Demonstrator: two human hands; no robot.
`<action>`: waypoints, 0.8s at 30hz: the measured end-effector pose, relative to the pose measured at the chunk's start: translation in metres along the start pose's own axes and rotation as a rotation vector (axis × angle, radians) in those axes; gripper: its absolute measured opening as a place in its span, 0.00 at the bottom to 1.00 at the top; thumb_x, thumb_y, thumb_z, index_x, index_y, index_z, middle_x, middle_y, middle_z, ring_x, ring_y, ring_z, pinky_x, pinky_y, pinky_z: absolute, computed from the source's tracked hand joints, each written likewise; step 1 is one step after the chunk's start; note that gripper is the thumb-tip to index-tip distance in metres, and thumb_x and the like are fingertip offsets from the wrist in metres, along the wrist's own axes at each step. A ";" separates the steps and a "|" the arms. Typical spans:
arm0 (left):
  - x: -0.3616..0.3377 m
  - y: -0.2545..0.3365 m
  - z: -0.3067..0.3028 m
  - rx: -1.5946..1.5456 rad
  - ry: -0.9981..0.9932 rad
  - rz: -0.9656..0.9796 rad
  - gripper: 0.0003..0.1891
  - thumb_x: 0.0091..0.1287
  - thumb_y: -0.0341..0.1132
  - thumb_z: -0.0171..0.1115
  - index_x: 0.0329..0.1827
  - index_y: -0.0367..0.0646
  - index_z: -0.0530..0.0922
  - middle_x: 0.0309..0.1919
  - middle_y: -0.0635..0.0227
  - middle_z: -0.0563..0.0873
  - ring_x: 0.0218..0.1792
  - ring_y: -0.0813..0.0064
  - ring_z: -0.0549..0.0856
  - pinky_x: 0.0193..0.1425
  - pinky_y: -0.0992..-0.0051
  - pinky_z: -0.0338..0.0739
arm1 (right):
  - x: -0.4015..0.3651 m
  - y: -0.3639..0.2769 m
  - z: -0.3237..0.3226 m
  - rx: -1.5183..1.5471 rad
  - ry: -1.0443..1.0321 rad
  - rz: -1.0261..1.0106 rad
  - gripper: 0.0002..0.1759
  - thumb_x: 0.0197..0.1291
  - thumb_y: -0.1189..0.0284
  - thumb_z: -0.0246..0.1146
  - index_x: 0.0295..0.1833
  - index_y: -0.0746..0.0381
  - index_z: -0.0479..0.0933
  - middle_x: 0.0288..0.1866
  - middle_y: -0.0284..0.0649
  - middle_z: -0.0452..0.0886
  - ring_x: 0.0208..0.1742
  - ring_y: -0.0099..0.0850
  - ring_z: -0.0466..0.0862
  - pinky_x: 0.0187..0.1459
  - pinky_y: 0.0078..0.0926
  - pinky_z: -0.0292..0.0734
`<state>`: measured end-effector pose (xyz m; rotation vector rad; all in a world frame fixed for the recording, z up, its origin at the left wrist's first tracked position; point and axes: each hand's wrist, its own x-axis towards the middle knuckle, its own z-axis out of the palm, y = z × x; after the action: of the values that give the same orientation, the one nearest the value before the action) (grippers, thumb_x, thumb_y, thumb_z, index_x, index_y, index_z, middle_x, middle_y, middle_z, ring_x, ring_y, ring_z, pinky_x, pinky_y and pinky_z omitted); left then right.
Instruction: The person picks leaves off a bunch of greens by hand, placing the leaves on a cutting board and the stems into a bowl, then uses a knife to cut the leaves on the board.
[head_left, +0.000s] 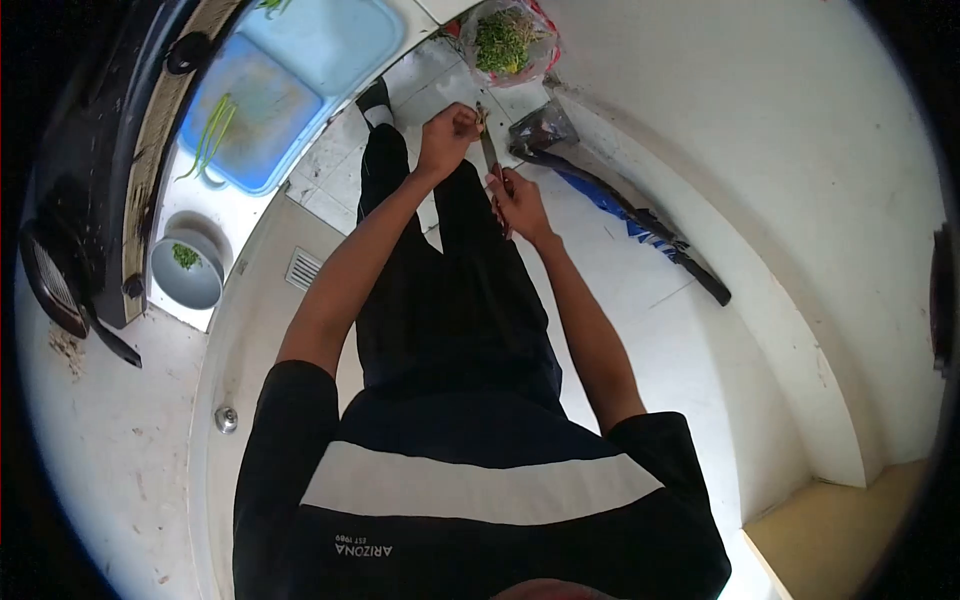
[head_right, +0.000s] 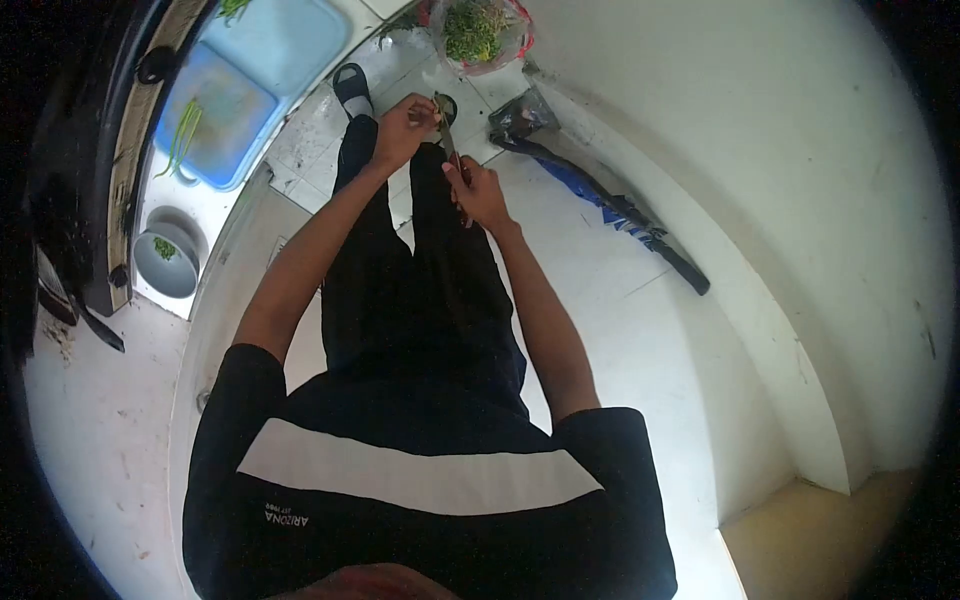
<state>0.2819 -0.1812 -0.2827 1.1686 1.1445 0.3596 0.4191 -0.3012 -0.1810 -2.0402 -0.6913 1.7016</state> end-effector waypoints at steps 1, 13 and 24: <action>0.011 0.001 0.004 0.012 -0.015 0.000 0.10 0.69 0.30 0.74 0.50 0.38 0.85 0.43 0.63 0.90 0.45 0.76 0.91 0.49 0.72 0.88 | 0.010 0.003 -0.006 -0.074 0.040 -0.040 0.22 0.79 0.55 0.61 0.41 0.64 0.78 0.19 0.37 0.79 0.19 0.25 0.80 0.24 0.29 0.74; 0.179 -0.014 0.070 -0.003 -0.085 0.080 0.13 0.70 0.26 0.70 0.57 0.38 0.84 0.47 0.63 0.91 0.49 0.74 0.90 0.57 0.71 0.86 | 0.147 0.014 -0.079 -0.297 0.372 -0.077 0.22 0.72 0.53 0.63 0.44 0.63 0.82 0.28 0.53 0.87 0.33 0.55 0.89 0.40 0.48 0.84; 0.156 -0.063 0.056 0.139 -0.198 -0.063 0.16 0.76 0.29 0.61 0.64 0.46 0.85 0.55 0.66 0.89 0.53 0.73 0.89 0.58 0.71 0.84 | 0.189 0.056 -0.095 -0.559 0.554 0.060 0.23 0.69 0.51 0.62 0.51 0.61 0.84 0.41 0.59 0.89 0.46 0.59 0.90 0.49 0.55 0.86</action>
<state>0.3779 -0.1214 -0.4198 1.2572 1.0427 0.1144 0.5458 -0.2315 -0.3456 -2.7633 -0.9824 0.9317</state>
